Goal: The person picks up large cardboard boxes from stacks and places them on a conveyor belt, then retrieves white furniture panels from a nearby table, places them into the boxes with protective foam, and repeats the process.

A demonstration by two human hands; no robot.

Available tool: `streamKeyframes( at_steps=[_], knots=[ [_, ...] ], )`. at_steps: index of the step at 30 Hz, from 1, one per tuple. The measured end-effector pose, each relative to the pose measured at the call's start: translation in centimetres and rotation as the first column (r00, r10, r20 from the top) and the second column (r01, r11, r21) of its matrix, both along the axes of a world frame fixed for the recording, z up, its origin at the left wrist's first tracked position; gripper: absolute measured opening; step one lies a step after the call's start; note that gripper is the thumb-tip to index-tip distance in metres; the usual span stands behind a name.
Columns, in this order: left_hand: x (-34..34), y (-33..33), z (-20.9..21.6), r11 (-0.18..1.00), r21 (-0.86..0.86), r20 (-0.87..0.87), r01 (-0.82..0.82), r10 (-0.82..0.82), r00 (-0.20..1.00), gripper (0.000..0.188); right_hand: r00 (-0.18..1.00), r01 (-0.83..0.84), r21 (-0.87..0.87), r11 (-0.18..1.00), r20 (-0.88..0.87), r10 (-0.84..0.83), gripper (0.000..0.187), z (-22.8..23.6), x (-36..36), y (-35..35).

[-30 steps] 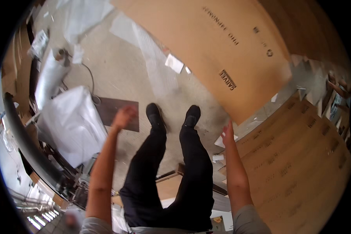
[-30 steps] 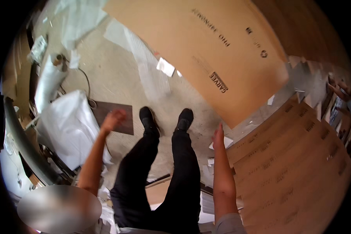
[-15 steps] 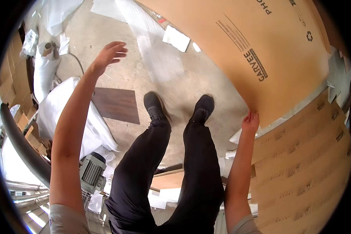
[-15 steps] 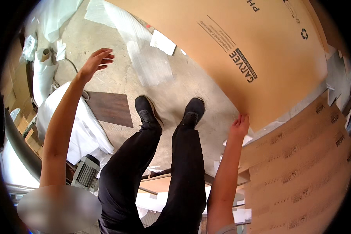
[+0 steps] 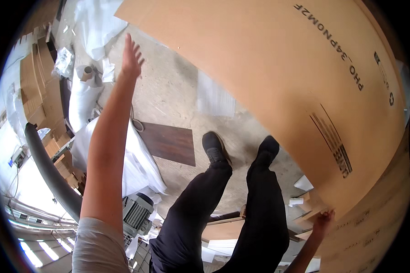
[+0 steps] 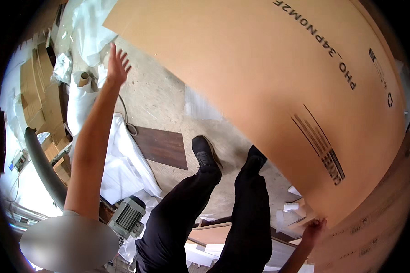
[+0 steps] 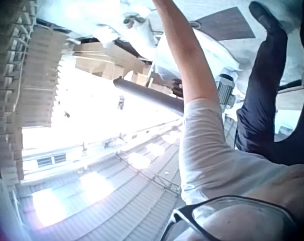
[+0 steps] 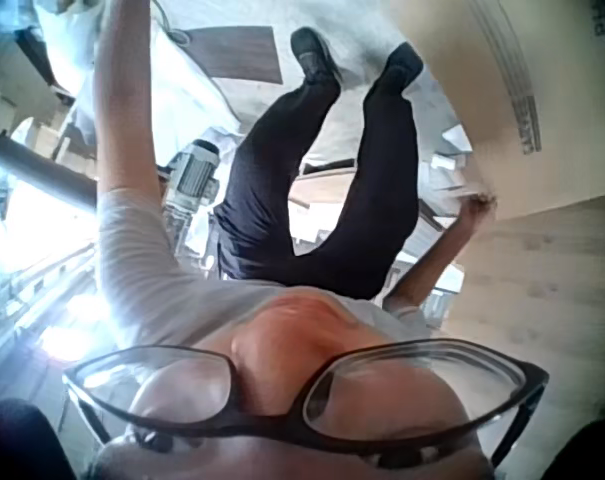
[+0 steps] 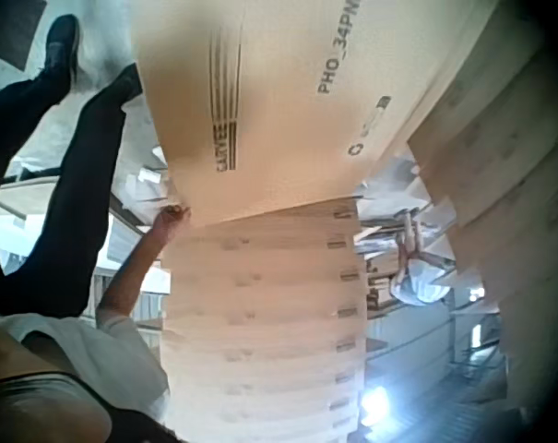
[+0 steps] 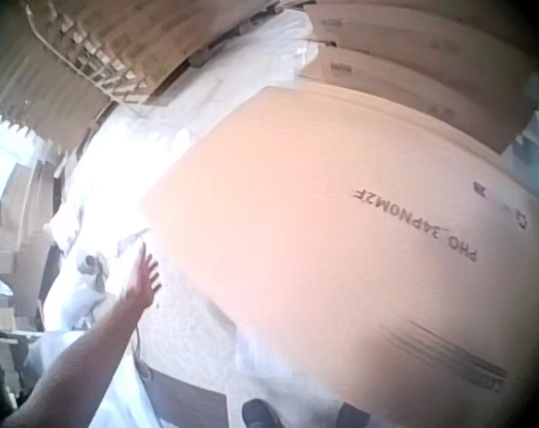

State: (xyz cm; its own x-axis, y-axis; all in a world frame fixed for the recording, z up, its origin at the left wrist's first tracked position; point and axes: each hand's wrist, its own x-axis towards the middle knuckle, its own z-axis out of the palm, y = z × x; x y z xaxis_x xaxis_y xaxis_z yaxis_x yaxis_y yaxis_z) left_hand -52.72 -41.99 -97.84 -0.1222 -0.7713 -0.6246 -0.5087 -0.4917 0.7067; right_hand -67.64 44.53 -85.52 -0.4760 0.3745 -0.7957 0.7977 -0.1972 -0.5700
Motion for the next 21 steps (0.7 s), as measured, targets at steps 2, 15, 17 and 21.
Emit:
streamKeyframes(
  at_steps=[2,15,17,21],
  knots=[
    [-2.9,-1.3,-0.2,0.996,-0.066,-0.055,-0.053,0.049,0.997,0.105,1.0,0.008,0.001,1.0,-0.015,-0.008,0.019,2.7,-0.6,-0.1],
    [-10.3,4.3,22.4,0.832,-0.467,-0.028,0.299,-0.352,0.936,0.045,0.967,0.221,-0.022,0.975,-0.128,-0.222,0.023,6.3,-2.7,-2.2],
    [-7.3,5.4,30.4,0.81,-0.463,0.011,0.359,-0.4,0.916,0.037,0.983,0.168,0.036,0.985,-0.083,-0.164,0.025,10.1,-2.6,0.5],
    [-0.8,6.5,51.5,0.783,-0.587,0.046,0.208,-0.224,0.973,0.028,1.0,-0.001,-0.086,0.996,-0.015,0.0,0.025,18.5,-0.3,-6.5]
  ],
)
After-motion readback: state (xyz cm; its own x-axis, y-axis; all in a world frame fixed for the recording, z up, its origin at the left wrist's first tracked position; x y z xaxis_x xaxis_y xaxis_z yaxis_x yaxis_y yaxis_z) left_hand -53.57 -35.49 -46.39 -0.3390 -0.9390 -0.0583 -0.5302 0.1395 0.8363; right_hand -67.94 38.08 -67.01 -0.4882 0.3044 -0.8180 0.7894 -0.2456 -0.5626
